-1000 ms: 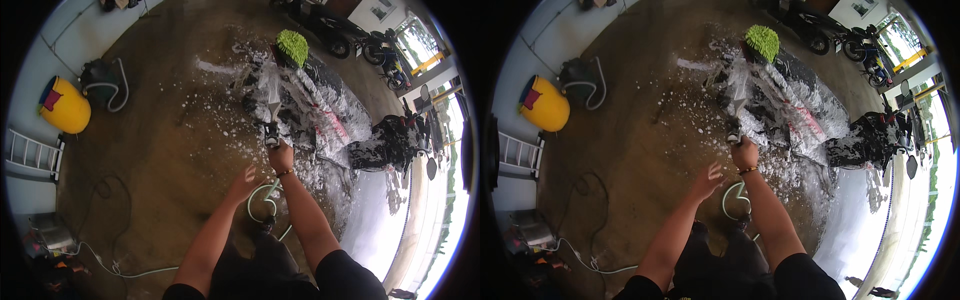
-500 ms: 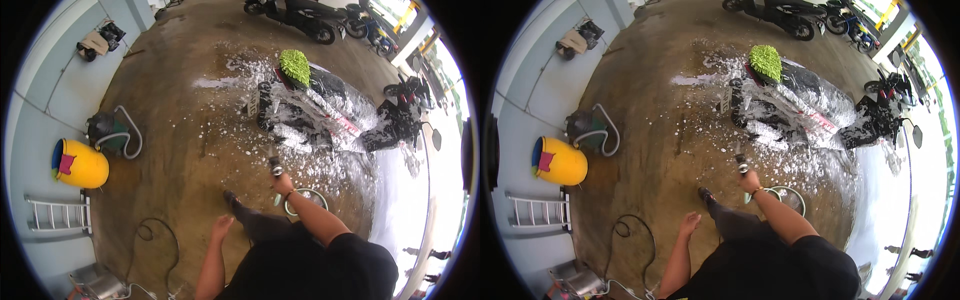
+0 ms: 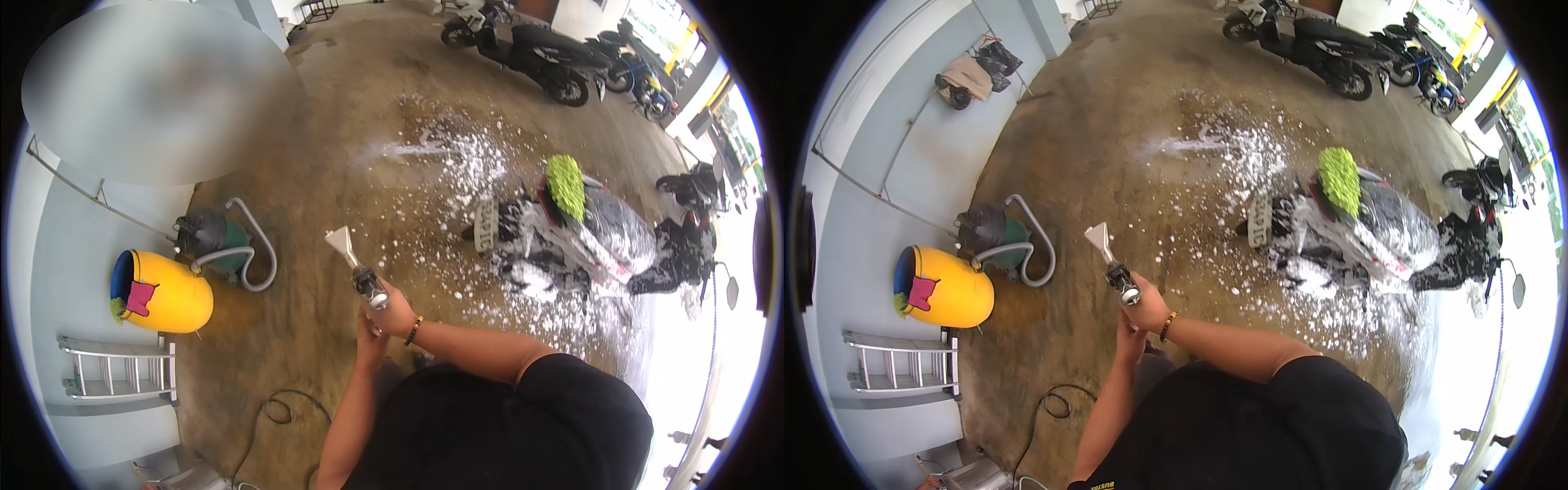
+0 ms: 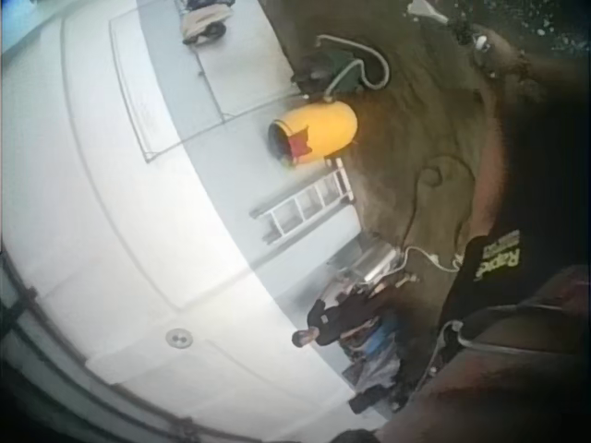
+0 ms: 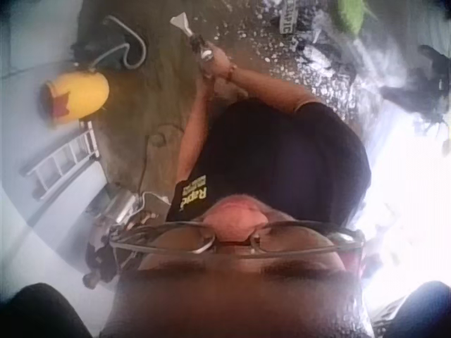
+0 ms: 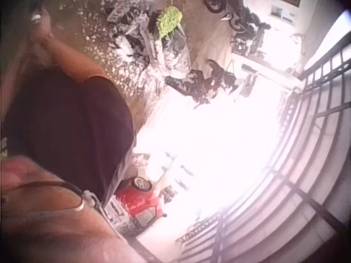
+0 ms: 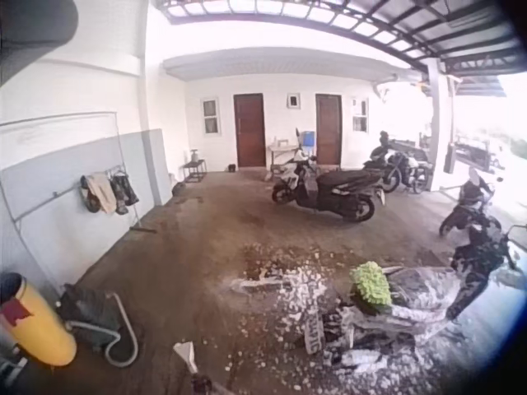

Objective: The person applies foam to a car and a motorcycle using a sprayer. They spray foam onto the side windows and panels of a red car before moving to a red motorcycle and covering its body and wheels with foam.

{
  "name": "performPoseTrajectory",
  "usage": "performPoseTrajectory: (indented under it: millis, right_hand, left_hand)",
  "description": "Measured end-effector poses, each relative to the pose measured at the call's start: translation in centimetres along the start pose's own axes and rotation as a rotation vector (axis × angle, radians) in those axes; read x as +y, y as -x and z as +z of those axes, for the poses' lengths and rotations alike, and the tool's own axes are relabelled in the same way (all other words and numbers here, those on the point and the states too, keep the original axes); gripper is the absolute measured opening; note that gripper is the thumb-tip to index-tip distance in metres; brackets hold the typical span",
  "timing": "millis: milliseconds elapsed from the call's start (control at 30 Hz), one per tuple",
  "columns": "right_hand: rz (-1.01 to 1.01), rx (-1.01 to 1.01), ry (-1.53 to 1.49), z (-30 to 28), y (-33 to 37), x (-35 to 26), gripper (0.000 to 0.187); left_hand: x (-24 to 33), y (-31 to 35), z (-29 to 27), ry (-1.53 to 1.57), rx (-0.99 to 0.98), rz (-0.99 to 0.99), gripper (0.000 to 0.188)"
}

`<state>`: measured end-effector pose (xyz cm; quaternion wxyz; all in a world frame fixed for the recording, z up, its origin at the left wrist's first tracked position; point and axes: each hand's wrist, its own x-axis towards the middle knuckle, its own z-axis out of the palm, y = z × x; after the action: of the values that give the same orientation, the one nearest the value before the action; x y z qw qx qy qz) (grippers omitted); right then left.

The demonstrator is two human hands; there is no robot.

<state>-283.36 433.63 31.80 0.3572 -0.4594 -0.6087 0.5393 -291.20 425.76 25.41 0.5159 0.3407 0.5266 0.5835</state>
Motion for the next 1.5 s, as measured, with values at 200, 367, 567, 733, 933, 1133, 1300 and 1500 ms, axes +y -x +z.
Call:
performPoseTrajectory:
  millis: [200,367,567,733,933,1133,1300,1500]
  right_hand:
    - [-0.2,0.199,-0.158,3.4,-14.9,-6.0,0.028]
    - [-0.346,0.385,-0.002,-1.3,-25.8,-13.7,0.024]
    - [-0.409,0.886,0.091,-14.8,-34.7,-18.8,0.024]
    - [-0.388,1.272,0.303,-25.7,-38.6,-16.8,0.025]
    - [-0.041,1.597,0.276,-29.2,-38.6,-5.4,0.025]
    - [0.372,1.814,0.335,-26.0,-36.4,0.4,0.019]
    - [0.678,2.045,0.38,-23.2,-37.2,1.3,0.015]
    - [0.735,2.368,0.389,-22.5,-42.3,-1.0,0.019]
  left_hand:
    - [3.4,-13.5,-6.7,-0.436,-0.233,-0.308,0.023]
    - [1.0,-26.3,-9.4,-0.417,-0.432,-0.129,0.017]
    - [0.8,-43.3,-5.9,-0.735,-0.623,-0.036,0.022]
    - [-1.1,-54.3,0.6,-0.67,-0.718,-0.155,0.028]
    - [5.8,-72.7,8.0,-0.883,-0.589,0.355,0.032]
    - [10.6,-79.2,18.9,-1.009,-1.04,0.534,0.035]
    - [4.0,-79.4,23.7,-1.037,-1.576,0.346,0.032]
    - [-0.5,-84.6,28.1,-1.092,-2.038,0.642,0.034]
